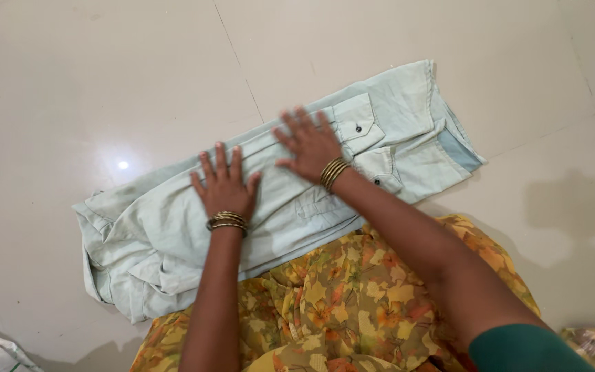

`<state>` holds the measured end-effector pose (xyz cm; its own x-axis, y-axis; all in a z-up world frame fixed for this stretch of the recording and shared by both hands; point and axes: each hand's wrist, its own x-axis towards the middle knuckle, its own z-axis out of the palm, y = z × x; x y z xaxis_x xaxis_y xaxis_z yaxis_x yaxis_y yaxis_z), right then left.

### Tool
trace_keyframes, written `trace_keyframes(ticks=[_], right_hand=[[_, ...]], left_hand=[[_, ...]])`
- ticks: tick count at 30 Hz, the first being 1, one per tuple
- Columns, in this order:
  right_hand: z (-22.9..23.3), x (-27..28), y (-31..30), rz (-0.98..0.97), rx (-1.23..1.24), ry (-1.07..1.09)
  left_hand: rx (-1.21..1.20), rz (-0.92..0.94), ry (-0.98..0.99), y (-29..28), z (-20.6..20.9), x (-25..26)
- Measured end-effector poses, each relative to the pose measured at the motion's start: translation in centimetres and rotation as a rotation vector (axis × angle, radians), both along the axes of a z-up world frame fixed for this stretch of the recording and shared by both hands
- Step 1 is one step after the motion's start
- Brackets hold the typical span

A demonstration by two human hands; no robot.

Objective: The person folds a light-colored button-down shirt by flattening it on the floor, folding in the sides and sleeves, and then folding it into a smaller rectangle before finishing by fastening a button on the collar.

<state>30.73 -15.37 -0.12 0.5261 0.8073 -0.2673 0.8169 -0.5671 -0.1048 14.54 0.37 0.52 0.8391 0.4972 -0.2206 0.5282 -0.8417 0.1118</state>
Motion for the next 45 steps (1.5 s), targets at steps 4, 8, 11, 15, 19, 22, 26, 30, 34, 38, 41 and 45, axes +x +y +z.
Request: trace_keyframes(ticks=[4, 8, 11, 15, 19, 22, 26, 30, 34, 38, 41, 45], right_hand=[[-0.4, 5.1, -4.1, -0.208, -0.031, -0.058], [-2.0, 10.2, -10.4, -0.444, 0.099, -0.049], [-2.5, 12.3, -14.6, -0.556, 0.109, -0.070], [-2.5, 12.9, -16.8, -0.843, 0.118, -0.063], [-4.2, 7.6, -9.4, -0.621, 0.217, -0.158], [-4.1, -2.0, -1.6, -0.154, 0.235, -0.060], [-2.8, -8.5, 1.9, 0.012, 0.240, -0.069], [-2.6, -6.7, 1.4, -0.031, 0.198, -0.079], [-2.8, -4.8, -0.8, -0.122, 0.101, -0.063], [-4.2, -3.7, -2.4, -0.237, 0.285, -0.081], [-4.5, -4.3, -0.5, -0.277, 0.422, -0.124], [-3.8, -8.6, 5.4, -0.050, 0.414, -0.131]], left_hand=[[0.010, 0.121, 0.059, 4.0, 0.0, -2.1], [0.049, 0.172, 0.013, 7.6, -0.7, -6.2], [0.077, 0.261, -0.030, 9.3, -0.5, -8.9], [0.193, 0.466, 0.004, 10.1, -0.2, -10.3], [0.121, 0.288, -0.041, 6.7, -2.5, -5.7], [-0.004, 0.072, -0.126, -0.9, -2.3, -2.3], [-0.045, 0.068, 0.051, -1.2, 0.2, -3.0], [0.084, 0.164, 0.028, 4.5, 0.0, -6.7], [0.069, 0.494, 0.178, 10.5, 0.3, -11.0], [0.106, 0.758, 0.091, 12.5, 0.3, -13.2], [0.286, 0.655, 0.002, 11.7, 0.2, -11.1], [0.175, 0.142, -0.179, 5.1, -1.1, -4.3]])
